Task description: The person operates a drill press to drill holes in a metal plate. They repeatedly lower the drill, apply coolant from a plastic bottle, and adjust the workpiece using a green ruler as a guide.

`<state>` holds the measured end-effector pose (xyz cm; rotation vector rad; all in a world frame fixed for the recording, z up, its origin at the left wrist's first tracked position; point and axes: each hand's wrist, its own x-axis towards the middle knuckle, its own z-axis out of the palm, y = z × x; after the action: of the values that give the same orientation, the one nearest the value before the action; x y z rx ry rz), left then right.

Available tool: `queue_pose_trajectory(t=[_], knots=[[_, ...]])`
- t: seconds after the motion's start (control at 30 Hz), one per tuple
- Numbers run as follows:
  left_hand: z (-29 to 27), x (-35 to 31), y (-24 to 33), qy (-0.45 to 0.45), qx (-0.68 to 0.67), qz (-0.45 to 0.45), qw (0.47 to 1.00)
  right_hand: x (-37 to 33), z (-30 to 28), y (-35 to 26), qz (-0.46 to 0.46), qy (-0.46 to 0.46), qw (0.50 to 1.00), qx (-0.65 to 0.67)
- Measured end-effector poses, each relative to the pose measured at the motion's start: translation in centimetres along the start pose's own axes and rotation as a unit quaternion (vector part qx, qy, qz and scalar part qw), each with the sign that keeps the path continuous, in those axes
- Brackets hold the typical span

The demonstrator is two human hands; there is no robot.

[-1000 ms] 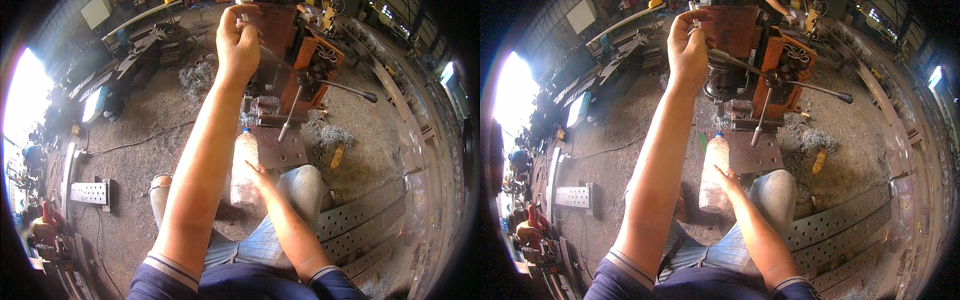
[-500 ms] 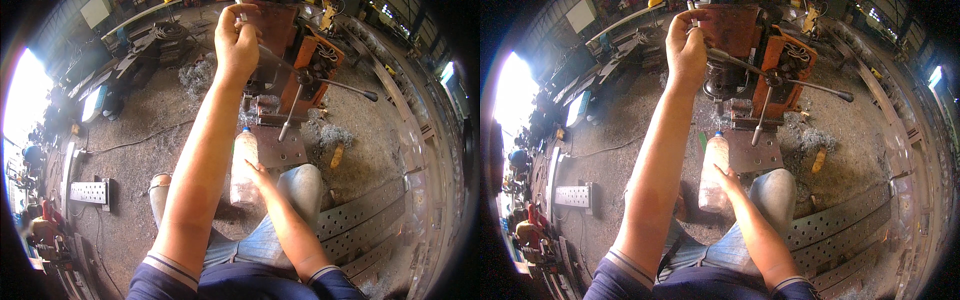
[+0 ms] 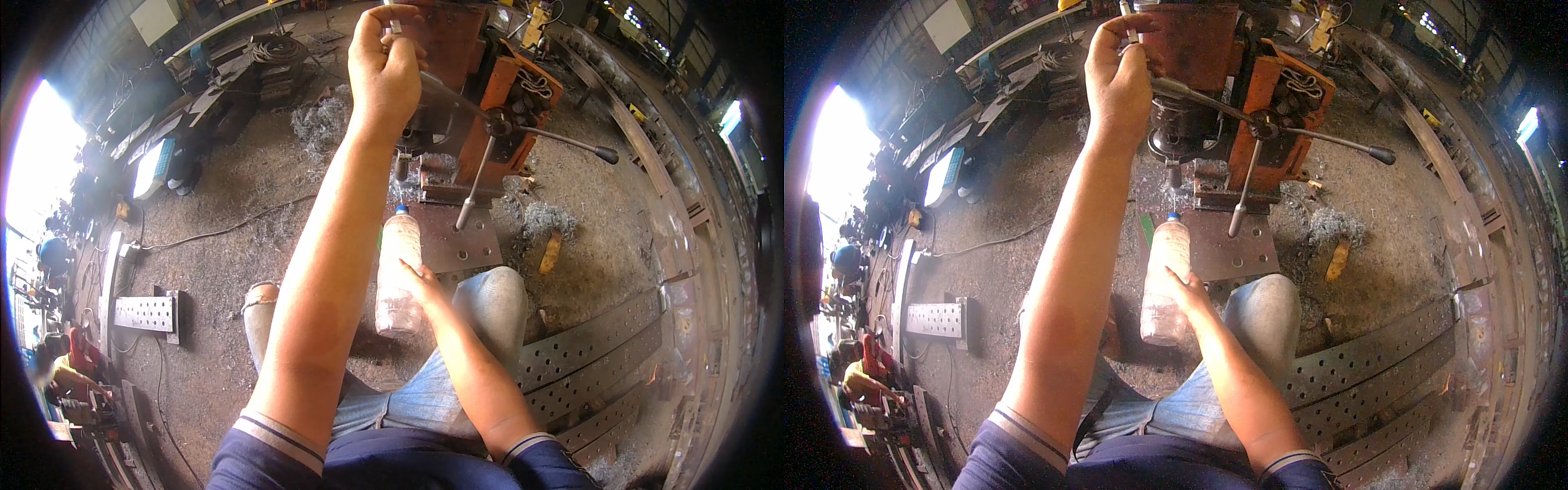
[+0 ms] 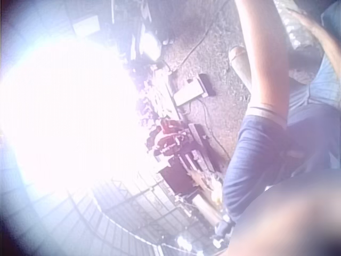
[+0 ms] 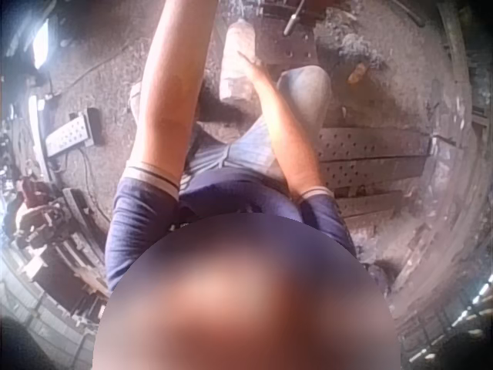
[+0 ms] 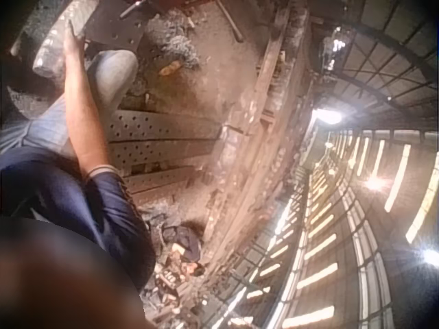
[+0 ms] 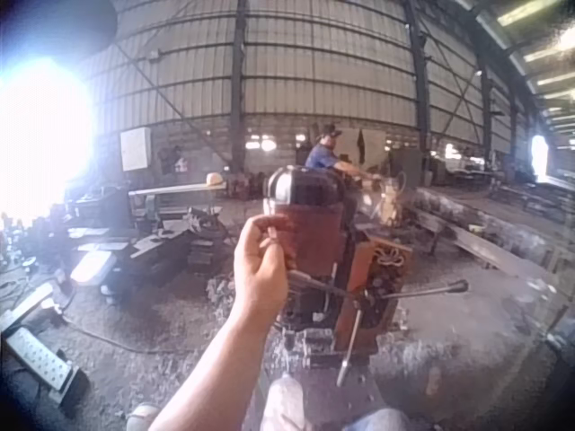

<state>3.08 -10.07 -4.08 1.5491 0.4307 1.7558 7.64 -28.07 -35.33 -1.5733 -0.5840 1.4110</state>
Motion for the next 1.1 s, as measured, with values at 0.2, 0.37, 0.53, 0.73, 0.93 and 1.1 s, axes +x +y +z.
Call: queue_pose_trajectory(t=[0.2, 0.37, 0.53, 0.73, 0.93, 1.1], knots=[[-0.2, 0.0, -0.1, 0.003, 0.020, 0.000, 1.000, 0.0, -0.2, -0.2, -0.013, -0.019, 1.000, -0.017], [-0.2, 0.0, -0.2, 0.002, 0.019, 0.002, 1.000, 0.2, -0.1, 0.2, -0.016, -0.011, 1.000, 0.003], [-0.2, -0.1, -0.1, 0.007, 0.035, 0.014, 0.999, -0.4, 0.1, -0.3, -0.014, -0.008, 1.000, 0.016], [-0.3, -0.2, -0.1, 0.011, 0.013, -0.015, 1.000, -1.0, 0.3, -1.2, -0.006, 0.017, 0.999, -0.031], [-0.3, -0.2, 0.0, 0.010, 0.011, -0.023, 1.000, -0.3, -0.1, -0.5, 0.024, 0.013, 0.998, -0.049], [-0.3, -0.2, -0.2, 0.013, -0.004, -0.020, 1.000, 1.2, -0.2, 1.1, 0.020, 0.011, 0.999, -0.046]])
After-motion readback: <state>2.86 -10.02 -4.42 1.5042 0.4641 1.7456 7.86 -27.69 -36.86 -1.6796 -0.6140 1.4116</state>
